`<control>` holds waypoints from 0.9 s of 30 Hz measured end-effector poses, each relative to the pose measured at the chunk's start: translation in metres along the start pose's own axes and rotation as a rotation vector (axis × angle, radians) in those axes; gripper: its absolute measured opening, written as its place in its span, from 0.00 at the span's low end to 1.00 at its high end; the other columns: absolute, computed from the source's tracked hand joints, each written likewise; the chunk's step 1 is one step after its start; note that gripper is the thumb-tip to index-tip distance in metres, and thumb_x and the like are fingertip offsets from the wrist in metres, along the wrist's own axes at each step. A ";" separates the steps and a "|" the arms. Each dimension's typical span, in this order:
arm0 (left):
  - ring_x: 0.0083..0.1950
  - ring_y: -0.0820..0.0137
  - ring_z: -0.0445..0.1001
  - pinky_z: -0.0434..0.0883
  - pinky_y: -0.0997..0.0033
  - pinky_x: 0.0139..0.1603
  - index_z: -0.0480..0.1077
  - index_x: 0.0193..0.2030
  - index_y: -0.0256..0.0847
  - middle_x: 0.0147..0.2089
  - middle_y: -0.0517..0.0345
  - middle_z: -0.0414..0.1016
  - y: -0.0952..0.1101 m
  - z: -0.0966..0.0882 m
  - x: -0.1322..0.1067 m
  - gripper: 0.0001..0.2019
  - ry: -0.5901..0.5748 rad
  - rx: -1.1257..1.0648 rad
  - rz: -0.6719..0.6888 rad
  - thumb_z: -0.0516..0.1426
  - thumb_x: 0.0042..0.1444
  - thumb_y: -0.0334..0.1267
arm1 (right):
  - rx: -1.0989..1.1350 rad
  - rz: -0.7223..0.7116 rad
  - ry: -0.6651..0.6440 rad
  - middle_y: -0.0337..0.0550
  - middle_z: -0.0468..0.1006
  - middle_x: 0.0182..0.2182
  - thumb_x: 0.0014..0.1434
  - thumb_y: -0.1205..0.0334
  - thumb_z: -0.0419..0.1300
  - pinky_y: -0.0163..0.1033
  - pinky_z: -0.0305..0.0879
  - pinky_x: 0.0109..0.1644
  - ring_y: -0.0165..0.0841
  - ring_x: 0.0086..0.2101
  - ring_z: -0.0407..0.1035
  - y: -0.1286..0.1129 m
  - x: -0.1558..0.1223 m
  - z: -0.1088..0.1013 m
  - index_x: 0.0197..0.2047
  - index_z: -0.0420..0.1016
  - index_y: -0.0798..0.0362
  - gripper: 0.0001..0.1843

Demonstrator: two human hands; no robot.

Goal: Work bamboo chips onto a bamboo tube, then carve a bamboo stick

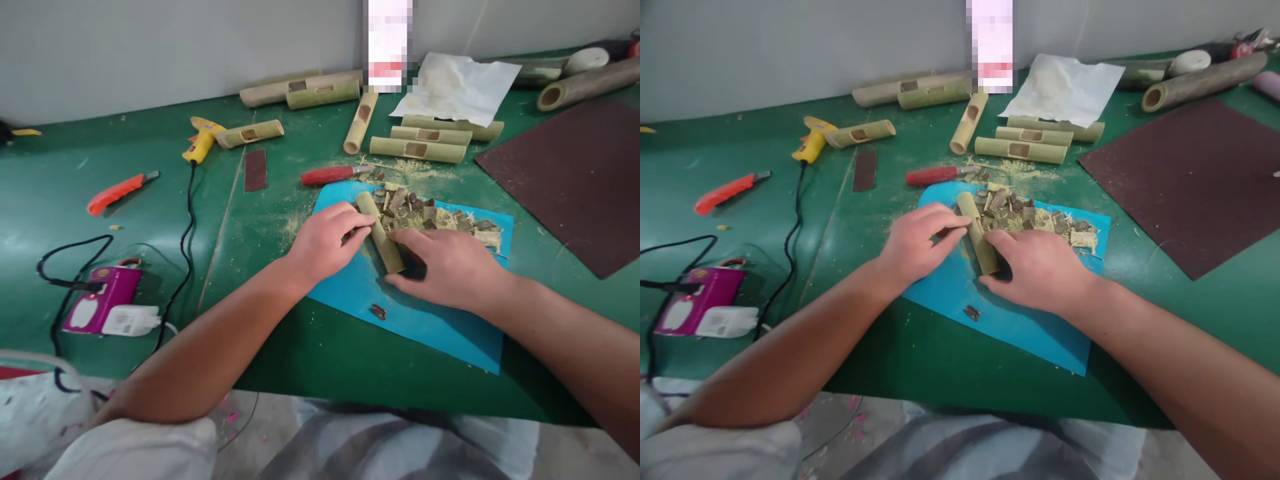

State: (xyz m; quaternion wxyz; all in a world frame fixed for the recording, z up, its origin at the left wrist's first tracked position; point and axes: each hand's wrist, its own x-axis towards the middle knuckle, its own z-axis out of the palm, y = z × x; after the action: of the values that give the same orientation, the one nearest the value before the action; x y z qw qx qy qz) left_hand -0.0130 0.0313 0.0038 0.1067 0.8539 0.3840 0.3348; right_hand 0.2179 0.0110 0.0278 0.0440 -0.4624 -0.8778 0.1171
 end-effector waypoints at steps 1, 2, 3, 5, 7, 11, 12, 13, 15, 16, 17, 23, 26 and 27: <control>0.42 0.68 0.79 0.77 0.68 0.44 0.78 0.46 0.37 0.41 0.51 0.81 0.002 -0.001 -0.001 0.08 -0.044 -0.015 0.041 0.57 0.68 0.34 | -0.003 -0.004 -0.001 0.47 0.83 0.36 0.58 0.45 0.60 0.40 0.50 0.30 0.41 0.33 0.74 0.000 0.000 0.000 0.53 0.75 0.51 0.25; 0.42 0.68 0.79 0.77 0.68 0.43 0.78 0.46 0.38 0.41 0.51 0.81 0.003 -0.002 -0.002 0.08 -0.095 -0.033 0.090 0.57 0.68 0.34 | -0.006 -0.007 -0.001 0.47 0.83 0.36 0.58 0.45 0.60 0.40 0.50 0.31 0.40 0.33 0.74 0.000 0.000 0.001 0.52 0.76 0.51 0.24; 0.42 0.68 0.80 0.77 0.68 0.43 0.78 0.46 0.38 0.41 0.51 0.81 0.004 -0.003 -0.003 0.08 -0.143 -0.050 0.135 0.56 0.68 0.34 | -0.008 -0.009 -0.001 0.47 0.83 0.35 0.58 0.45 0.60 0.39 0.50 0.31 0.40 0.33 0.74 0.000 0.000 0.001 0.51 0.76 0.51 0.23; 0.43 0.68 0.80 0.77 0.69 0.43 0.78 0.47 0.39 0.42 0.51 0.81 0.003 -0.003 -0.003 0.09 -0.169 -0.047 0.164 0.56 0.68 0.35 | -0.007 -0.010 0.003 0.47 0.82 0.35 0.58 0.45 0.60 0.39 0.51 0.31 0.40 0.33 0.73 0.001 0.000 0.001 0.52 0.76 0.51 0.24; 0.43 0.68 0.80 0.77 0.69 0.44 0.78 0.47 0.39 0.42 0.51 0.81 -0.003 -0.001 0.000 0.09 -0.088 0.015 0.086 0.56 0.68 0.36 | -0.006 -0.011 0.010 0.47 0.82 0.35 0.58 0.46 0.60 0.39 0.51 0.31 0.39 0.32 0.73 0.001 0.000 0.002 0.54 0.75 0.51 0.25; 0.40 0.69 0.79 0.75 0.70 0.42 0.79 0.44 0.37 0.40 0.52 0.81 -0.015 0.001 0.007 0.08 0.079 0.103 -0.089 0.57 0.67 0.34 | -0.004 -0.011 0.010 0.46 0.82 0.33 0.58 0.45 0.59 0.39 0.50 0.30 0.40 0.31 0.73 0.001 0.000 0.002 0.55 0.75 0.51 0.26; 0.39 0.69 0.78 0.74 0.70 0.41 0.79 0.43 0.37 0.39 0.52 0.81 -0.016 0.000 0.008 0.08 0.065 0.084 -0.077 0.57 0.66 0.34 | -0.002 -0.010 0.009 0.46 0.82 0.32 0.58 0.46 0.59 0.39 0.50 0.30 0.39 0.31 0.73 0.001 0.000 0.002 0.55 0.75 0.52 0.26; 0.38 0.69 0.78 0.74 0.70 0.40 0.79 0.43 0.37 0.39 0.52 0.81 -0.016 -0.001 0.008 0.08 0.029 0.056 -0.043 0.57 0.66 0.34 | -0.001 -0.012 0.008 0.46 0.82 0.33 0.58 0.46 0.59 0.39 0.50 0.30 0.39 0.31 0.73 0.001 0.000 0.002 0.55 0.75 0.52 0.26; 0.38 0.70 0.78 0.73 0.71 0.39 0.79 0.43 0.37 0.38 0.53 0.81 -0.015 -0.003 0.008 0.08 -0.048 0.005 0.033 0.57 0.66 0.34 | -0.005 -0.013 0.005 0.46 0.82 0.33 0.58 0.46 0.59 0.39 0.50 0.30 0.39 0.31 0.72 0.000 0.000 0.001 0.54 0.75 0.52 0.26; 0.38 0.70 0.78 0.73 0.71 0.40 0.78 0.43 0.38 0.38 0.53 0.81 -0.015 -0.003 0.007 0.08 -0.062 -0.003 0.051 0.57 0.66 0.35 | -0.010 -0.010 0.002 0.46 0.82 0.33 0.58 0.46 0.59 0.39 0.50 0.30 0.39 0.30 0.72 -0.001 0.001 0.001 0.54 0.75 0.52 0.25; 0.39 0.70 0.77 0.73 0.71 0.40 0.78 0.43 0.38 0.39 0.53 0.81 -0.016 -0.003 0.007 0.08 -0.049 0.004 0.047 0.57 0.66 0.35 | -0.019 -0.006 -0.002 0.46 0.82 0.32 0.58 0.46 0.58 0.39 0.49 0.30 0.38 0.30 0.72 -0.001 0.001 0.001 0.54 0.75 0.52 0.25; 0.37 0.71 0.76 0.73 0.72 0.40 0.78 0.44 0.39 0.39 0.55 0.80 -0.023 0.000 0.009 0.08 0.094 0.108 -0.106 0.57 0.65 0.35 | -0.049 -0.040 0.034 0.47 0.82 0.31 0.58 0.50 0.56 0.40 0.48 0.29 0.39 0.28 0.71 -0.002 -0.001 0.004 0.57 0.73 0.53 0.27; 0.37 0.71 0.76 0.74 0.71 0.41 0.78 0.44 0.39 0.39 0.55 0.80 -0.021 -0.003 0.008 0.08 0.147 0.094 -0.111 0.57 0.66 0.34 | -0.037 -0.092 0.084 0.47 0.82 0.32 0.57 0.55 0.55 0.40 0.50 0.29 0.40 0.29 0.71 0.001 -0.002 0.003 0.60 0.72 0.54 0.29; 0.37 0.72 0.76 0.74 0.71 0.40 0.78 0.44 0.39 0.39 0.55 0.80 -0.020 -0.005 0.007 0.08 0.181 0.081 -0.119 0.57 0.66 0.34 | -0.039 -0.111 0.101 0.47 0.82 0.32 0.56 0.57 0.55 0.40 0.51 0.29 0.40 0.29 0.72 0.002 -0.002 0.003 0.61 0.72 0.55 0.30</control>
State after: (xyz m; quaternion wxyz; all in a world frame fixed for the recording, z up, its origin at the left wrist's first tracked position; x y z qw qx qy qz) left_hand -0.0247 0.0495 0.0026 0.0565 0.7995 0.4552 0.3879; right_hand 0.2201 0.0097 0.0250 0.0855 -0.4193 -0.9008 0.0737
